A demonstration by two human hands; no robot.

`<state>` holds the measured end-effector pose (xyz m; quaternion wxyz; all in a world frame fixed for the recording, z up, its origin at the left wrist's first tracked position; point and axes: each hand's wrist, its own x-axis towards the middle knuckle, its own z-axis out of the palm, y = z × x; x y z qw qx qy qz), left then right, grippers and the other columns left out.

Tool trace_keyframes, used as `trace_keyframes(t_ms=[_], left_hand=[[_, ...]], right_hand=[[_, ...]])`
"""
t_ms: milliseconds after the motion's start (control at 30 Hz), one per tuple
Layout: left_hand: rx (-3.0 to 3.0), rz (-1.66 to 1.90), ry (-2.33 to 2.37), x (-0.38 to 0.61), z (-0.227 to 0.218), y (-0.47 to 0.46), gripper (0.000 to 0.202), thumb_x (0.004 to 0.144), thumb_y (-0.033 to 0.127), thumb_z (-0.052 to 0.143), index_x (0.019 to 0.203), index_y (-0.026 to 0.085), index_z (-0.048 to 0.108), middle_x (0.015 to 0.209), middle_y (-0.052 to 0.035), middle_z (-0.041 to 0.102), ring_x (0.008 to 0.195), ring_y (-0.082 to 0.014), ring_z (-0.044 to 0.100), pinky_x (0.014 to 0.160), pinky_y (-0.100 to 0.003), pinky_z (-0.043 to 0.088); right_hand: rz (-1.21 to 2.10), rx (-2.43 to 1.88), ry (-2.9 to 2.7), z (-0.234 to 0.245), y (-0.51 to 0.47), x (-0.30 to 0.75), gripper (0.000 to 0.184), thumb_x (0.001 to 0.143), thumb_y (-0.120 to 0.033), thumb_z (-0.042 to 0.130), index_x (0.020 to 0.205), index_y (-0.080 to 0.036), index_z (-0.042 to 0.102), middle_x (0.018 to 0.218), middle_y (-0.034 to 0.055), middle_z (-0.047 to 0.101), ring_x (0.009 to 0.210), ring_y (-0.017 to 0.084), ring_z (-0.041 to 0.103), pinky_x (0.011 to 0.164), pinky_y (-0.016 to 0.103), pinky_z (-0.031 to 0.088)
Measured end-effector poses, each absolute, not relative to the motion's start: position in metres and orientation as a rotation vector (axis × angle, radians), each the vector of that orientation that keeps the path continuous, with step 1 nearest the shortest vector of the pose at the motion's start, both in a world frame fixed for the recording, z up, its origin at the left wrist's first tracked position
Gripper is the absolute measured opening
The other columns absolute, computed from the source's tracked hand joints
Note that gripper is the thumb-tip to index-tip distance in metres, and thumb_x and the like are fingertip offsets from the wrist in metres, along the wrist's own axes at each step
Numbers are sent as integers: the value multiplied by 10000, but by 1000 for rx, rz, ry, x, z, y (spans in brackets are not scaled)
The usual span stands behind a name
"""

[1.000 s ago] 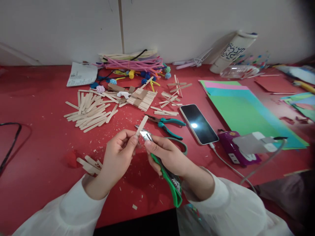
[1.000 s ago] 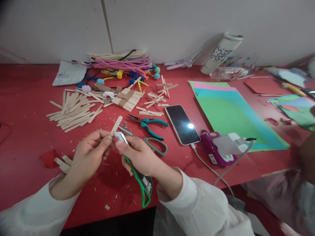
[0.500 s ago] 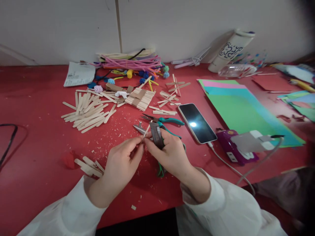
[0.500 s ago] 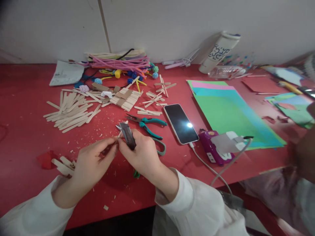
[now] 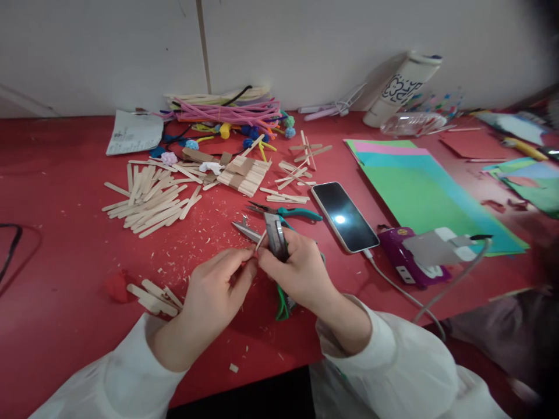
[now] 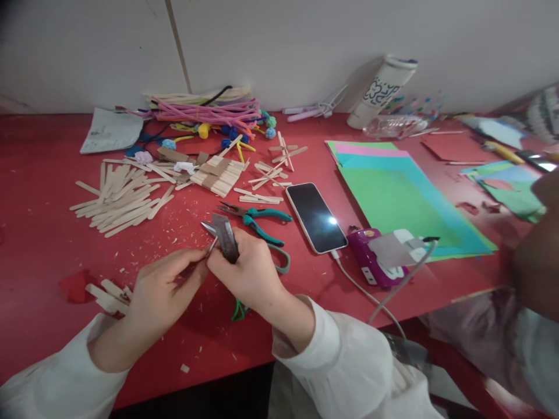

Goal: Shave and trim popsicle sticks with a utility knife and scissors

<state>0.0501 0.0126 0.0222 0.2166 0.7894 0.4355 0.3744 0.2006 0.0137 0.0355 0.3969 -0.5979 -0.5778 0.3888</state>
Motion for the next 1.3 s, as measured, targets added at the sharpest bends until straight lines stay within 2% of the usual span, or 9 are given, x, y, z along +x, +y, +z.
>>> trace_keyframes(t_ms=[100,300,533,667,767,933,1067,1200,1300], left_hand=[[2184,1021,1213,51,25,13,137,867,165,519,831,171,651,753,-38,730,628,-139,669,599,-208,508],[2092,992,1240,53,26,12,113,850,175,525,821,175,633,724,-17,716,583,-128,645,573,-209,496],[1969,965,1235,53,19,13,218,860,201,490,971,153,671,878,-69,752,737,-175,701,642,-246,528],[1738,918,1264,47,18,19,237,884,271,483,979,175,677,717,-15,708,503,-118,602,476,-208,465],[1542,928,1241,45,19,23,234,875,319,514,988,186,670,652,15,661,443,-93,546,419,-185,428],[1404,982,1228,47,22,25,198,842,332,566,931,177,649,614,29,630,435,-84,542,422,-175,437],[1349,1005,1237,48,26,26,179,830,326,577,901,168,623,635,18,657,414,-78,533,410,-176,436],[1366,1017,1248,48,27,26,171,834,319,571,896,168,623,593,35,622,426,-82,538,426,-176,448],[1413,1019,1260,46,25,25,158,848,313,563,899,175,623,594,41,611,444,-79,547,443,-169,453]], right_hand=[[1069,-1495,-1421,38,13,200,87,703,-197,506,624,-212,472,494,-68,445,417,69,378,391,201,303],[1152,-1455,-1368,39,14,201,75,676,-190,498,611,-212,470,485,-70,460,405,66,400,385,200,310],[1212,-1351,-1337,32,14,199,64,676,-165,489,625,-204,489,495,-80,472,416,68,444,406,194,343],[1288,-1354,-1328,31,11,197,58,690,-162,506,666,-208,480,488,-90,471,405,68,443,398,189,335],[1300,-1355,-1352,34,10,197,75,728,-209,520,663,-207,483,455,-87,473,391,70,435,399,192,339],[1281,-1418,-1410,38,14,203,257,827,-374,500,633,-218,435,427,-65,477,382,79,432,405,203,341],[1113,-1513,-1580,35,13,205,179,807,-353,527,755,-225,412,525,-80,435,437,89,412,434,211,305],[937,-1575,-1802,33,9,204,197,788,-287,477,706,-243,304,554,-76,360,464,92,334,461,224,245],[939,-1591,-1867,34,6,202,165,772,-244,441,707,-243,290,554,-70,359,462,98,339,478,228,238]])
